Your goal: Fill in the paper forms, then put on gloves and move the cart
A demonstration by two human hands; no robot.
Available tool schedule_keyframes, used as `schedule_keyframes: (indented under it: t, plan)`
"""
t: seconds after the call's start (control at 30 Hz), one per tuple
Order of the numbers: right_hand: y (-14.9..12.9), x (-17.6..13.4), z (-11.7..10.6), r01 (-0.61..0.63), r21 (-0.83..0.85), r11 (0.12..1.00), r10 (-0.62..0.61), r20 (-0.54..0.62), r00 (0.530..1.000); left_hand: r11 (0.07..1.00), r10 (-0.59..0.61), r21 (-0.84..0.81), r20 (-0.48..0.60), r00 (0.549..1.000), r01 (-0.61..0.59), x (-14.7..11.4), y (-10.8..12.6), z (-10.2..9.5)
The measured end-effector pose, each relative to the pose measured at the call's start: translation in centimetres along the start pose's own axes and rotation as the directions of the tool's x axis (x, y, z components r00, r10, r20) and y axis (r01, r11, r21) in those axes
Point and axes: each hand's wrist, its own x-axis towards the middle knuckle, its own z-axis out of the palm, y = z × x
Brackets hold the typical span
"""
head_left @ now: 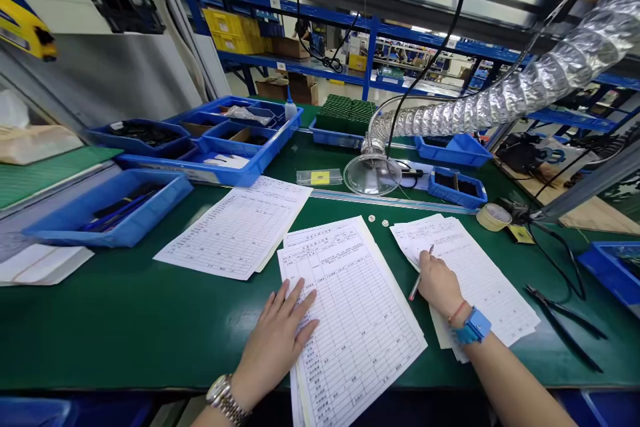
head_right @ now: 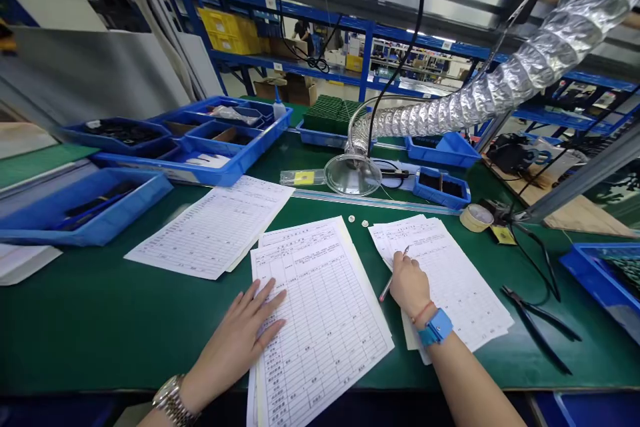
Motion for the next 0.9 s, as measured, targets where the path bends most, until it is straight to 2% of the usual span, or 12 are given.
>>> schedule_keyframes:
  t: [0.17, 0.23, 0.3, 0.4, 0.5, 0.57, 0.63, 0.67, 0.73, 0.8, 0.87, 0.9]
  plan:
    - [2.4, -0.7, -1.0, -0.127, 0.202, 0.971, 0.136, -0.033, 0.990, 0.997, -0.051, -0.061, 0.054, 0.997, 0.055, -0.2, 0.8, -0.5]
    - [3.0, -2.0, -2.5, -0.135, 0.293, 0.947, 0.175, -0.117, 0.978, 0.992, -0.067, -0.100, 0.068, 0.995, 0.074, -0.1, 1.1, -0.8]
    - [2.4, -3.8, -4.1, -0.049, 0.359, 0.932, 0.145, -0.246, 0.958, 0.985, -0.087, -0.140, 0.080, 0.993, 0.098, 0.0, 1.4, -1.0]
    - [-2.3, -6.1, -5.8, 0.196, 0.408, 0.892, -0.041, -0.360, 0.932, 0.964, -0.118, -0.229, 0.104, 0.988, 0.139, 0.3, 1.5, -1.3]
    - [-10.0, -6.7, -5.5, 0.376, 0.460, 0.805, -0.265, -0.288, 0.920, 0.883, -0.207, -0.417, 0.066, 0.976, 0.216, 0.4, 1.5, -1.4]
    - [-14.3, -6.1, -4.8, 0.402, 0.560, 0.725, -0.374, -0.170, 0.912, 0.734, -0.360, -0.605, 0.036, 0.932, 0.307, 0.2, 1.4, -1.7]
    - [-16.1, -5.1, -4.2, 0.379, 0.674, 0.634, -0.423, -0.108, 0.900, 0.496, -0.510, -0.779, 0.096, 0.855, 0.383, -0.3, 1.2, -2.2]
    - [-15.8, -4.5, -4.0, 0.366, 0.716, 0.595, -0.423, -0.109, 0.900, 0.371, -0.552, -0.835, 0.152, 0.820, 0.405, -0.5, 1.0, -2.5]
    - [-13.1, -3.0, -3.6, 0.344, 0.743, 0.574, -0.356, -0.152, 0.922, 0.170, -0.579, -0.889, 0.258, 0.773, 0.425, -0.9, 0.8, -3.2]
    - [-8.7, -1.4, -3.1, 0.262, 0.712, 0.652, -0.192, -0.180, 0.965, 0.055, -0.580, -0.907, 0.310, 0.753, 0.417, -0.7, 0.8, -3.9]
    - [-4.7, 0.0, -2.2, 0.044, 0.682, 0.730, 0.056, -0.124, 0.991, 0.005, -0.555, -0.935, 0.292, 0.779, 0.354, 0.1, 0.9, -4.5]
    - [-3.3, 0.5, -1.6, -0.042, 0.706, 0.707, 0.116, -0.058, 0.992, -0.007, -0.523, -0.954, 0.258, 0.812, 0.299, 0.7, 1.1, -4.7]
